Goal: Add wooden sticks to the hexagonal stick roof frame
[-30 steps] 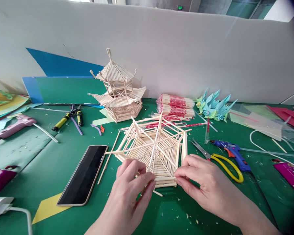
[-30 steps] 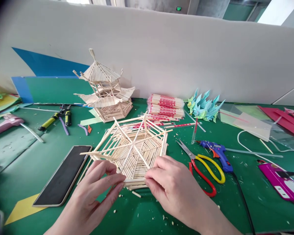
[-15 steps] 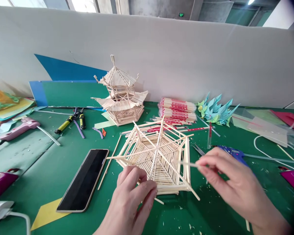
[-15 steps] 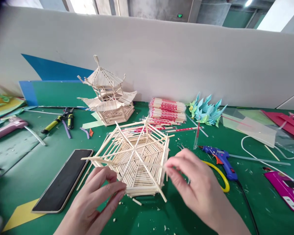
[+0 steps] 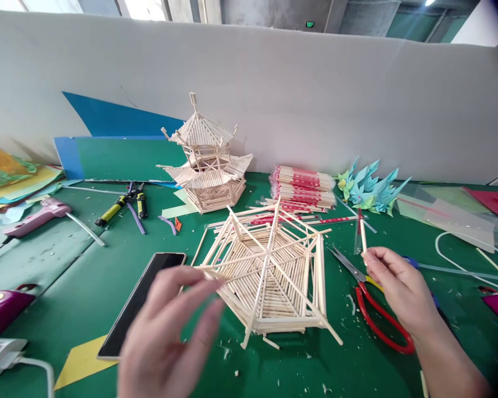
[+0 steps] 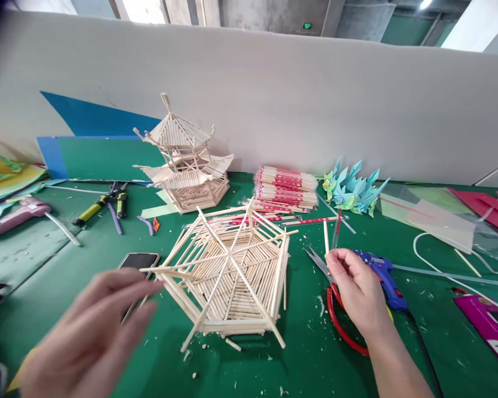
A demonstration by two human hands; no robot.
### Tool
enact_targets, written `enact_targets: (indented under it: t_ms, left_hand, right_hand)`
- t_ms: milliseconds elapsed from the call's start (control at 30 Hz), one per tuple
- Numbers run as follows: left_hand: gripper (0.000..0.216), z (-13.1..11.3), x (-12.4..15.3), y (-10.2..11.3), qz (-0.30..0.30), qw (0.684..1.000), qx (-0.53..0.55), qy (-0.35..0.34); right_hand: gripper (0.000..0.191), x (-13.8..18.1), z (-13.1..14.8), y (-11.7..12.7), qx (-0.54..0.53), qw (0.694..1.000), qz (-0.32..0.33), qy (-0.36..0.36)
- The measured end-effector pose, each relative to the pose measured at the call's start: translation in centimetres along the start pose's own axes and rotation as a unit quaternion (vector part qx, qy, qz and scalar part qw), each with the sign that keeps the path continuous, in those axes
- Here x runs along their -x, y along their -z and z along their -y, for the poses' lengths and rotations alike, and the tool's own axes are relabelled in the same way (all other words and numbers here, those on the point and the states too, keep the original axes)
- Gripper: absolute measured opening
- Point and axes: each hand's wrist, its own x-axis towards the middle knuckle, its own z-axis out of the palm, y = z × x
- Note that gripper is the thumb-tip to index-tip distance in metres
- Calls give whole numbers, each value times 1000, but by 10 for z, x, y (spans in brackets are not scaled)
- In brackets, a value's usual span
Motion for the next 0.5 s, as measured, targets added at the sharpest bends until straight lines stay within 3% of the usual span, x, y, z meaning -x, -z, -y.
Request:
enact_targets:
  t_ms: [67,167,300,400,500]
  left_hand:
    - [11,24,-17,7,-102,984,-92,111]
    - [22,74,-48,0,22,980,-136,146]
    - [22,131,-81,-34,204,960,-147,125]
    - [27,147,-93,-62,295,936,-163,95]
    - [30,147,-100,-80,344,918,-181,80]
  right_hand:
    - [31,1,-5,1,-2,1000,0,-6]
    - [31,3,-8,1,-9,1000,-7,-15]
    - [31,8,-3,0,-19,999,-29,-24]
    - [32,13,1,-1,-26,998,-41,-27]
    - [33,17,3,-1,-30,998,-50,-34]
